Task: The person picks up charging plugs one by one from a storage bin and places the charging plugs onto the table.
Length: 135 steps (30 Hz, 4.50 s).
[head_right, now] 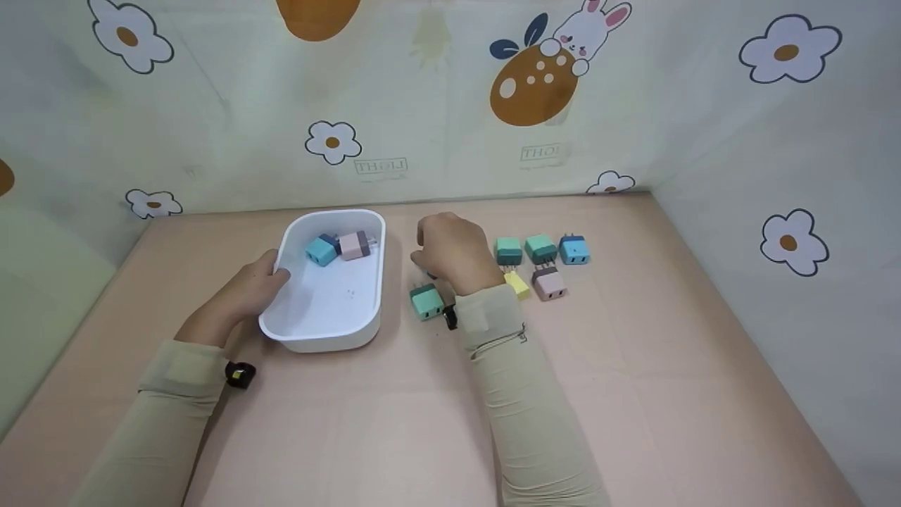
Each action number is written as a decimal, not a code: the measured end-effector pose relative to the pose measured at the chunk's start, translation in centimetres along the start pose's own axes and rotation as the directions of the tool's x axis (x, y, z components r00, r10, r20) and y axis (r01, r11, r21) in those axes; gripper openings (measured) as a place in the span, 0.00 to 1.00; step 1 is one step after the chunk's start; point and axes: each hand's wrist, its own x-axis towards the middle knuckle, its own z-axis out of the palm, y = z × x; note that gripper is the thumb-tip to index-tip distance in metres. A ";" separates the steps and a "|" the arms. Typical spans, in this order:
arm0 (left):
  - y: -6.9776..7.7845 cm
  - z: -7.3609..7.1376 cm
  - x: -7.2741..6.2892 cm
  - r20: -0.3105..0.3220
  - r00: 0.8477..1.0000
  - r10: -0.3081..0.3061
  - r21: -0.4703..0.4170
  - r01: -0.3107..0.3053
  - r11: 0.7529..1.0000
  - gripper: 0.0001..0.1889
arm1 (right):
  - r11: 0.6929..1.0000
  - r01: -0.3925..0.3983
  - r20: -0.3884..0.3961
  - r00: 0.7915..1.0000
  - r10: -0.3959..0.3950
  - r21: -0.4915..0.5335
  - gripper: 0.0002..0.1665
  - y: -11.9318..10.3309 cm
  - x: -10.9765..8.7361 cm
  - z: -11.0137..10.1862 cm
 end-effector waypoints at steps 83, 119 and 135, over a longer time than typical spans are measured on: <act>0.0 0.0 0.1 -0.008 1.000 0.022 -0.016 -0.022 1.000 0.33 | 0.840 0.315 0.165 0.949 -0.269 -0.443 0.37 -8.0 8.0 9.7; -0.1 0.1 0.0 0.011 0.999 0.033 -0.044 -0.032 0.999 0.32 | 0.840 0.475 0.076 0.878 -0.473 -0.262 0.21 -7.3 3.3 10.2; -0.4 -0.1 0.1 0.013 0.999 0.052 -0.036 -0.051 0.998 0.33 | 0.803 0.560 -0.164 0.789 -0.592 -0.205 0.26 -6.6 1.0 7.1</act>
